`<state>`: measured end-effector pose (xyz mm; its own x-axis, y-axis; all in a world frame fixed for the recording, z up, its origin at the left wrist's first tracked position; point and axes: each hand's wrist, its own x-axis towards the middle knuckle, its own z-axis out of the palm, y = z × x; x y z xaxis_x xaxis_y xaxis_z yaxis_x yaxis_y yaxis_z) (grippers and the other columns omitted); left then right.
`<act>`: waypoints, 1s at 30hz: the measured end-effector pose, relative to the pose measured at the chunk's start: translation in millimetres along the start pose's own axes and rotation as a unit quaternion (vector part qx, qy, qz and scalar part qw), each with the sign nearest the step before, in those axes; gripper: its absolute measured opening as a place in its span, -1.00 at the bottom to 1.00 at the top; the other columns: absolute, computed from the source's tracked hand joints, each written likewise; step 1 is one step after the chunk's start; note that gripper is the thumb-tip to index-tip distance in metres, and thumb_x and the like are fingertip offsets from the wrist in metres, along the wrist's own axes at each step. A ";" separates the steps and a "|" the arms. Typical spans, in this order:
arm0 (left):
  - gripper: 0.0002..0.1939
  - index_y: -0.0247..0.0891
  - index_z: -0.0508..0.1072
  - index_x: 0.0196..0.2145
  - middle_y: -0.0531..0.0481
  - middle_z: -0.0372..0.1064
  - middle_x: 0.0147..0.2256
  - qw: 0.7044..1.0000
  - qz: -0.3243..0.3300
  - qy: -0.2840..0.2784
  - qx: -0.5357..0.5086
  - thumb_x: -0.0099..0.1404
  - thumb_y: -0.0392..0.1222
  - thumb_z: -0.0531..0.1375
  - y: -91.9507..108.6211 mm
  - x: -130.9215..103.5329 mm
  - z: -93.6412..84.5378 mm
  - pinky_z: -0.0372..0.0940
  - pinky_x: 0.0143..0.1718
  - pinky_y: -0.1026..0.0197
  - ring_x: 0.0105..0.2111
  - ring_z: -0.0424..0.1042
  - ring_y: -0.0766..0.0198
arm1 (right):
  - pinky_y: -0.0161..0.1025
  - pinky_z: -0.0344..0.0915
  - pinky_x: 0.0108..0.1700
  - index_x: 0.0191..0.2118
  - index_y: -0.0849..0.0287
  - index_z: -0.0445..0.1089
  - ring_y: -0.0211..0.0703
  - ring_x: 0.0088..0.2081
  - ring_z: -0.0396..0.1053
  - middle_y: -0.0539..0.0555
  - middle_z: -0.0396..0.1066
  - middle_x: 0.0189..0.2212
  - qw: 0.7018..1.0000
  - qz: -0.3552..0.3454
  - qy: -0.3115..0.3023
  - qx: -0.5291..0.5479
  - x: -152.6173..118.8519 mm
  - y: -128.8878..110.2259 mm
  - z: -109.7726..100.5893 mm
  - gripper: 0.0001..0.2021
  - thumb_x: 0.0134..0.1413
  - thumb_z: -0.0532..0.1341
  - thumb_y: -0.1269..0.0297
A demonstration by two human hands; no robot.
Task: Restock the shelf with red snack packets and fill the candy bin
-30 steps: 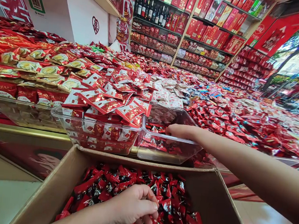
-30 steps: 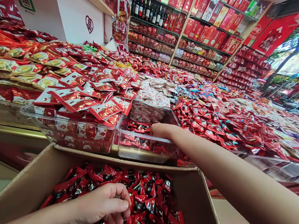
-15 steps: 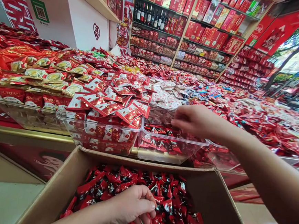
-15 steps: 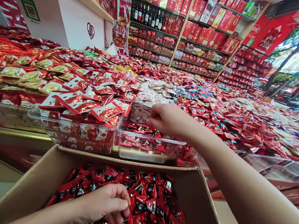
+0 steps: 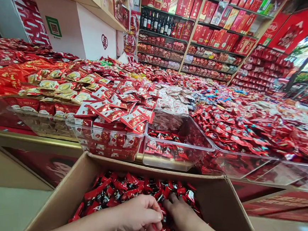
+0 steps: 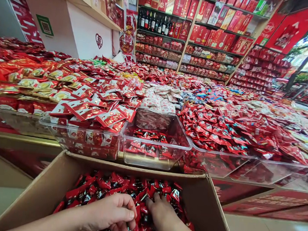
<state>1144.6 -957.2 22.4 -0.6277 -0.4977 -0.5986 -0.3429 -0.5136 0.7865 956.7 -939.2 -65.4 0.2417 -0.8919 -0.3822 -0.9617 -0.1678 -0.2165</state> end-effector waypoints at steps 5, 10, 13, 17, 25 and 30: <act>-0.85 -0.29 0.24 -0.42 0.03 0.34 -0.44 0.999 0.005 0.029 0.015 -0.01 -0.23 0.07 1.8 2.2 -3.5 0.01 -0.57 0.39 -0.56 0.31 0.44 | -0.26 0.12 -0.37 -0.30 0.13 0.27 -0.06 -0.32 0.27 0.11 0.29 -0.33 0.997 -0.043 0.053 0.033 0.2 1.4 -15.1 -0.72 -0.25 0.05 0.49; -0.62 -0.28 0.22 -0.18 -0.07 0.27 -0.22 0.994 0.042 0.096 0.031 -0.03 -0.29 0.10 2.4 4.6 -6.6 0.13 -0.44 0.35 -0.33 0.30 0.35 | -0.32 0.12 -0.34 -0.33 0.13 0.19 -0.22 -0.36 0.22 -0.02 0.26 -0.42 0.938 -0.084 0.094 0.324 -5.2 -2.2 -35.8 -0.75 -0.26 0.07 0.51; -0.32 -0.20 -0.03 0.05 -0.12 0.17 -0.07 0.996 0.063 0.065 -0.013 -0.03 -0.31 0.15 -2.4 5.1 -5.3 0.16 -0.30 0.31 -0.25 0.29 0.34 | -0.35 0.15 -0.36 -0.27 0.10 0.13 -0.29 -0.39 0.22 -0.06 0.26 -0.39 0.810 -0.090 0.034 0.579 -14.0 -17.6 -46.4 -0.72 -0.20 0.16 0.40; -0.11 -0.17 -0.27 0.11 -0.07 0.29 -0.27 0.997 0.044 0.015 -0.069 -0.04 -0.23 0.21 -9.1 6.3 1.3 0.19 -0.45 0.30 -0.39 0.35 0.31 | -0.33 0.17 -0.26 -0.26 0.11 0.14 -0.28 -0.31 0.25 -0.04 0.29 -0.35 0.678 -0.080 0.029 0.730 -21.8 -35.1 -53.4 -0.63 -0.25 0.28 0.30; -0.43 -0.33 0.13 -0.02 -0.03 0.35 -0.45 0.992 0.047 0.045 -0.113 0.01 -0.22 0.20 -1.4 7.0 4.2 0.17 -0.50 0.34 -0.46 0.41 0.30 | -0.29 0.21 -0.40 -0.33 0.16 0.18 -0.29 -0.48 0.27 -0.05 0.30 -0.50 0.603 -0.018 0.076 0.794 -20.8 -34.2 -54.8 -0.63 -0.29 0.31 0.21; -0.41 -0.38 0.12 -0.01 -0.08 0.38 -0.48 0.989 0.053 0.065 -0.122 0.02 -0.21 0.21 1.6 6.2 0.1 0.17 -0.48 0.33 -0.43 0.41 0.28 | -0.35 0.18 -0.50 -0.31 0.17 0.18 -0.35 -0.57 0.23 -0.07 0.28 -0.56 0.592 -0.002 0.107 0.799 -21.0 -30.6 -57.2 -0.66 -0.25 0.29 0.22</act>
<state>1140.1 -961.1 19.9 -0.5509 -0.6346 -0.5421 -0.0921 -0.5993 0.7952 973.7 -939.4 0.6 0.0572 -0.9541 -0.2939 0.4289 0.2894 -0.8558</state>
